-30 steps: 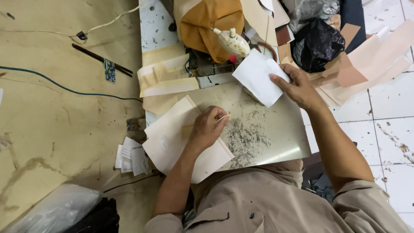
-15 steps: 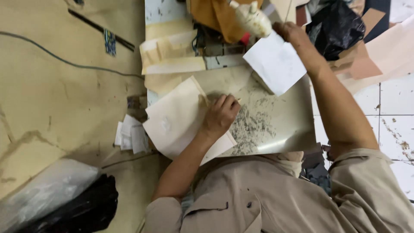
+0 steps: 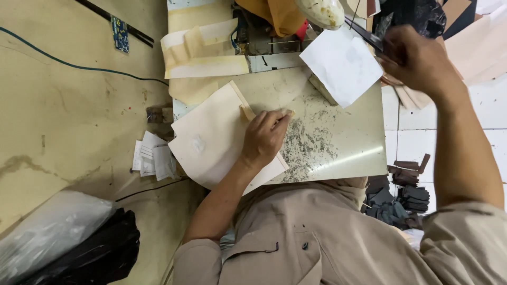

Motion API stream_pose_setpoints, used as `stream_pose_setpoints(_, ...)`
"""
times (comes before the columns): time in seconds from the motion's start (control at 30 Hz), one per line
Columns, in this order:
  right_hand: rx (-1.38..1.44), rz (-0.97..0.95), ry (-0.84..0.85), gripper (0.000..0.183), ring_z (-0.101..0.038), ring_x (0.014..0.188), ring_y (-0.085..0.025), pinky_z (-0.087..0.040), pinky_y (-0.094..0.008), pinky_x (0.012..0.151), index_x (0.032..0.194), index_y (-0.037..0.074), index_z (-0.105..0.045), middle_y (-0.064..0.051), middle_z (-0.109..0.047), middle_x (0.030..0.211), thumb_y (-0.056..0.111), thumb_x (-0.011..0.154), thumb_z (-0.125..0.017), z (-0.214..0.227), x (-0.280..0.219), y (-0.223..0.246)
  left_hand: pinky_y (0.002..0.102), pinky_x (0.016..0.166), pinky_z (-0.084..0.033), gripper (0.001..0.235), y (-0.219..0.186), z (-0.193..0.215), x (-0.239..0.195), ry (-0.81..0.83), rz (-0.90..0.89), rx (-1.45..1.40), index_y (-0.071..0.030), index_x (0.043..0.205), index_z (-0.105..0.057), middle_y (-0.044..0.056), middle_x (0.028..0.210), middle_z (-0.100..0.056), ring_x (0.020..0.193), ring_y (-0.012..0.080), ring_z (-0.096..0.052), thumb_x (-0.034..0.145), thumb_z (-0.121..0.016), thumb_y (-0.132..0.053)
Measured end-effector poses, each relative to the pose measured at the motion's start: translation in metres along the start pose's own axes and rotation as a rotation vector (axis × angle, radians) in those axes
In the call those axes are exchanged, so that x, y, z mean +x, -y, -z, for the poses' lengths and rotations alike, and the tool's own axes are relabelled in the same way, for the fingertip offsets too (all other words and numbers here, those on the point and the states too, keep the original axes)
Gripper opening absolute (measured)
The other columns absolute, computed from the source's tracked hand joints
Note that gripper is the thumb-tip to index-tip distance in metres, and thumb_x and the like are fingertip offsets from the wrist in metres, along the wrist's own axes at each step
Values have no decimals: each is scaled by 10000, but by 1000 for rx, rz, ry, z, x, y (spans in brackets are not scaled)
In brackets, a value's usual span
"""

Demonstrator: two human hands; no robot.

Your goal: Trimming small leather strips with scissors and placing them on a template

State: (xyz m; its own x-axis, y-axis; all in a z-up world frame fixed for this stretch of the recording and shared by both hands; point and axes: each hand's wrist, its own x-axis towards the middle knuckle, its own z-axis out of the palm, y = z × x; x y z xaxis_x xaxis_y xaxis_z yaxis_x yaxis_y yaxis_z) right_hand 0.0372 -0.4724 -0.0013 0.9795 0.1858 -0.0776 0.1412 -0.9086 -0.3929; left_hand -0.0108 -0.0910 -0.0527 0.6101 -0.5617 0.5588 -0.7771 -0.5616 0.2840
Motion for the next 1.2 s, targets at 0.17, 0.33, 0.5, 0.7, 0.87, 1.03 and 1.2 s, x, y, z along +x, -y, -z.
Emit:
stream_pose_setpoints(0.17,727,-61,-128,415,-485,771,-161,-535,-358,994,1423,-101,-472,-88,-409,857,-171,1028,-579,-6,-97,5,290,677,-541,173,-6,21,7,-160,-133,87,11,1043,-765,81,887,-697,789,199,-594,896,-848,-26)
stream_pose_setpoints(0.33,850,-115,-368,463,-502,831,-71,-508,-236,894,1307,-20,-518,-63,-527,990,-48,917,-765,-55,-148,46,330,673,-560,236,-21,35,11,-223,-243,40,26,1116,-720,123,960,-742,787,224,-620,915,-843,22)
stream_pose_setpoints(0.5,1094,-82,-407,519,-712,829,-222,-584,-360,730,1251,-18,-615,-168,-715,887,-55,792,-854,-74,-115,134,327,572,-530,37,-38,23,12,-428,-335,67,-30,933,-760,122,864,-646,655,235,-588,911,-763,-1)
stream_pose_setpoints(0.7,1447,89,-165,507,-602,408,-125,-472,-218,349,1230,-71,-543,-205,-724,839,-137,775,-755,-88,-70,169,360,602,-558,99,-47,37,6,-435,-316,63,-43,964,-755,134,890,-664,712,259,-620,881,-801,-17)
stream_pose_setpoints(0.87,1519,71,-109,564,-614,438,-110,-463,-206,363,1279,-96,-540,-213,-714,830,-167,753,-732,-79,-62,178,693,1103,-371,775,-39,54,5,78,353,-1084,79,1536,-317,382,1380,-510,1294,522,-488,982,-705,-299)
stream_pose_setpoints(1.03,1373,85,-174,548,-642,542,-133,-512,-238,459,1258,-78,-569,-192,-704,815,-155,756,-772,-68,-66,185,247,684,-484,216,-45,72,27,172,653,-1302,-29,891,-660,-3,720,-570,735,77,-552,967,-758,-206)
stream_pose_setpoints(1.2,816,100,-331,518,-636,576,-251,-486,-344,512,1207,-50,-666,-179,-651,719,40,754,-903,-70,-98,135,161,492,-416,212,-45,66,21,50,844,-1405,18,824,-649,-20,662,-463,590,17,-491,983,-719,-103)
